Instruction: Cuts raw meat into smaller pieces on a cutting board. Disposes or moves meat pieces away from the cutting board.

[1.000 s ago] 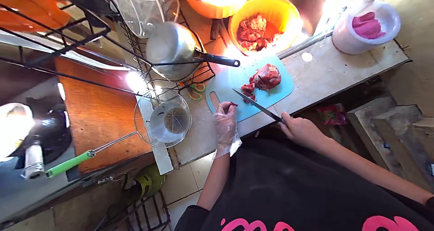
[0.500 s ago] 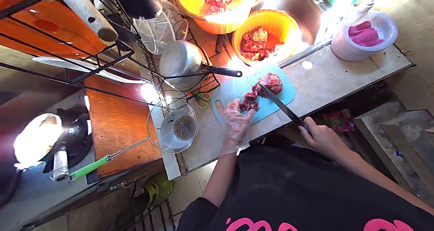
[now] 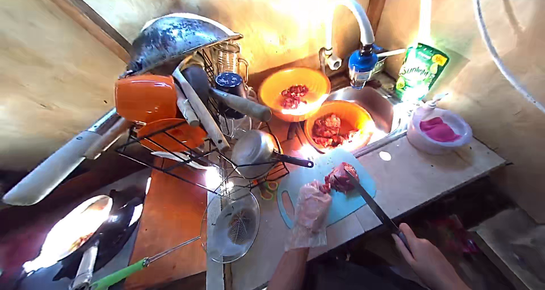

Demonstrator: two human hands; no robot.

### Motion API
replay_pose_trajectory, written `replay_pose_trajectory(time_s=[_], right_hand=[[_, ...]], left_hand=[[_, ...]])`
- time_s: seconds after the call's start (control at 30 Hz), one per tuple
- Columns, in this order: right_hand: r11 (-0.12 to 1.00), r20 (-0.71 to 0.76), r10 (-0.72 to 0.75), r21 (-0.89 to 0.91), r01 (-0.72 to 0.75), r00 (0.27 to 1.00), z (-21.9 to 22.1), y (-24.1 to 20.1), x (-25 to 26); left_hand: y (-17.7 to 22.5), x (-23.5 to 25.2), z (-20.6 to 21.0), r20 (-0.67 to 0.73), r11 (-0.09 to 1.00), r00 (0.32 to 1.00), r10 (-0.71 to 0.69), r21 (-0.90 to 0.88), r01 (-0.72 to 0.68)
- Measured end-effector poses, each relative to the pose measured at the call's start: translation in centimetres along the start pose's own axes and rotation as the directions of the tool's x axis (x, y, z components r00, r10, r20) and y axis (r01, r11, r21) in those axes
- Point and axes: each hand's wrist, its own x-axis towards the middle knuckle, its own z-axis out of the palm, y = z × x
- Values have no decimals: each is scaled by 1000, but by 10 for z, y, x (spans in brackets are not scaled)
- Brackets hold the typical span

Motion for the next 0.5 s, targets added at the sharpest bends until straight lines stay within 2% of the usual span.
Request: replay_pose_trajectory(time_s=[0.1, 0.17, 0.23, 0.3, 0.37, 0.5], right_hand=[[1000, -83, -23, 0, 23, 996, 3, 4, 0], [999, -127, -37, -7, 36, 991, 5, 6, 2], [999, -171, -48, -29, 44, 984, 7, 6, 2], [998, -206, -58, -49, 49, 977, 10, 6, -1], [998, -225, -55, -37, 48, 973, 11, 5, -4], [999, -258, -34, -20, 30, 966, 15, 8, -8]], left_hand=[[44, 15, -58, -207, 979, 957, 203, 62, -194], [70, 50, -98, -336, 964, 904, 264, 115, -239], [97, 93, -136, -467, 960, 841, 275, 181, -214], [112, 131, -164, -529, 958, 803, 276, 213, -189], [120, 155, -186, -575, 968, 780, 248, 165, -187], [117, 140, -190, -585, 966, 768, 260, 150, -212]])
